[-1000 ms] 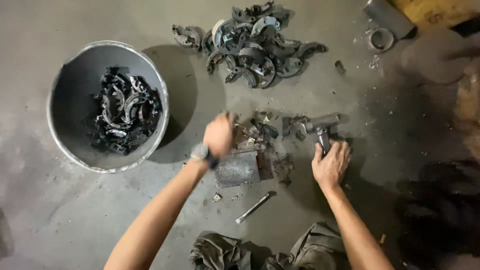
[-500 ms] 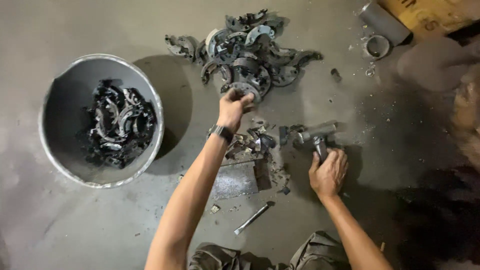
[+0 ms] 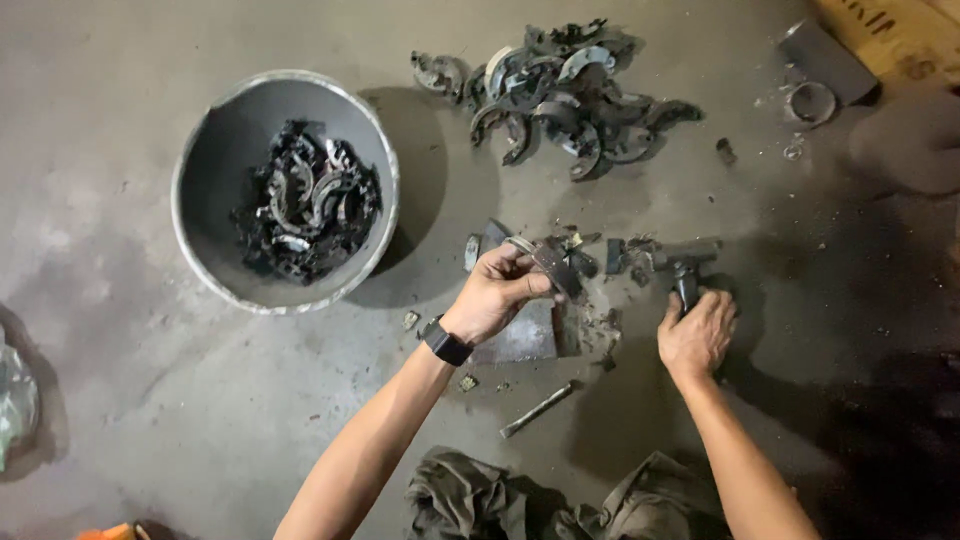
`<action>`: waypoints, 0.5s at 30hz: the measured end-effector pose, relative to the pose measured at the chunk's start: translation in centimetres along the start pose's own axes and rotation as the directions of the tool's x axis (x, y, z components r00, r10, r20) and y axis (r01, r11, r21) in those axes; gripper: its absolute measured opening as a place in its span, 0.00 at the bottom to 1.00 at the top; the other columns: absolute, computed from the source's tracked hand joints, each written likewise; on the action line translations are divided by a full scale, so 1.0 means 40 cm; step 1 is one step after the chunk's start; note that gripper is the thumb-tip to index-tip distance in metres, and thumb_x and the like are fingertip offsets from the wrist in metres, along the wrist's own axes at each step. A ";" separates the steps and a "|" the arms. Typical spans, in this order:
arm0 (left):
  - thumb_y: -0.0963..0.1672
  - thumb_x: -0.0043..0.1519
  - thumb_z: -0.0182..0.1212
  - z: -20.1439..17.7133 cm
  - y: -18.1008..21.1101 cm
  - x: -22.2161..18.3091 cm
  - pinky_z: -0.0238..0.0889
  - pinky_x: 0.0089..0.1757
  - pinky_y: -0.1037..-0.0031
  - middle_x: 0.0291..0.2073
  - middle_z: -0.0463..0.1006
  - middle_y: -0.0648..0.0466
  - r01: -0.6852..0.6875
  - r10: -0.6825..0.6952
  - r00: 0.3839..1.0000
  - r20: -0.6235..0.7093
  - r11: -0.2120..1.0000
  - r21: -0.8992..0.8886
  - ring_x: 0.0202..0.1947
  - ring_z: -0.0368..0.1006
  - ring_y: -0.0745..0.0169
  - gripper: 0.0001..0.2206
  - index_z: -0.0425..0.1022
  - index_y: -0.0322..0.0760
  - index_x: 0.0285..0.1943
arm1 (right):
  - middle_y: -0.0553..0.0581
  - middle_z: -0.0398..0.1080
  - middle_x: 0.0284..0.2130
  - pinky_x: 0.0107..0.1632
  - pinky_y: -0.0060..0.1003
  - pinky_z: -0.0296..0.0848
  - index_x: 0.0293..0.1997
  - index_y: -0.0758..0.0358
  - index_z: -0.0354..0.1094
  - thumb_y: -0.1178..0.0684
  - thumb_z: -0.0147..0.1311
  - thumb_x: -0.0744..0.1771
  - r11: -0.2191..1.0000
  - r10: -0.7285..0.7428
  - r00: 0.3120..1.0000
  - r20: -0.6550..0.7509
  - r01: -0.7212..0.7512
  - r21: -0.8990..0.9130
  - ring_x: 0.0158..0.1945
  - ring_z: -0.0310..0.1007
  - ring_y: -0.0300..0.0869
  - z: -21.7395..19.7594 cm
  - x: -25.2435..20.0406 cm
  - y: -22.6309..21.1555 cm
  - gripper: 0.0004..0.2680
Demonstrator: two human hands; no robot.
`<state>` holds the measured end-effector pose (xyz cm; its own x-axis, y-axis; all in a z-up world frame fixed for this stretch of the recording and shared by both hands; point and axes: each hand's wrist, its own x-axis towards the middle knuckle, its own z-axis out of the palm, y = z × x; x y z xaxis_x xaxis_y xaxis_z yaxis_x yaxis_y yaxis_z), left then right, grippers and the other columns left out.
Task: The person sits on the floor of a workshop and breaks metal parts with a hammer on a steel block, placing the broken pieces into a basin and picking up new pieces from the floor to continue breaking them.
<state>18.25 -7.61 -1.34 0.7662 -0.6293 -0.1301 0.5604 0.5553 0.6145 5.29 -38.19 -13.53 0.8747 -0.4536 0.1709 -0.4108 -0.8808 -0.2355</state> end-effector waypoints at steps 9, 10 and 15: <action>0.37 0.62 0.67 -0.001 -0.051 -0.172 0.75 0.46 0.65 0.45 0.81 0.51 -0.050 0.059 0.985 -0.165 0.997 0.059 0.44 0.78 0.63 0.13 0.74 0.28 0.54 | 0.72 0.64 0.48 0.55 0.59 0.63 0.51 0.73 0.64 0.50 0.61 0.69 0.996 -0.086 0.996 0.001 0.086 0.024 0.55 0.64 0.66 -0.011 -0.007 0.017 0.14; 0.37 0.62 0.67 -0.012 -0.053 -0.184 0.75 0.46 0.65 0.45 0.81 0.51 -0.052 0.060 0.983 -0.172 0.997 0.052 0.44 0.78 0.63 0.13 0.74 0.28 0.54 | 0.72 0.64 0.48 0.55 0.59 0.63 0.51 0.73 0.64 0.50 0.61 0.69 0.996 -0.092 0.996 0.008 0.092 0.020 0.55 0.64 0.66 -0.017 0.002 0.009 0.14; 0.39 0.61 0.67 -0.092 -0.154 -0.242 0.69 0.36 0.77 0.32 0.82 0.55 0.038 0.271 0.886 -0.376 0.767 0.641 0.33 0.73 0.74 0.08 0.79 0.26 0.45 | 0.75 0.69 0.47 0.53 0.59 0.68 0.54 0.75 0.66 0.54 0.64 0.67 0.985 0.074 0.982 0.176 -0.099 0.142 0.50 0.71 0.66 -0.011 0.026 0.030 0.15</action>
<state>8.53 -2.92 -6.71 0.9491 -0.2023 -0.2415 0.2570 0.0537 0.9649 5.61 -39.77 -13.19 0.8736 -0.4863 -0.0178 -0.4550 -0.8032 -0.3845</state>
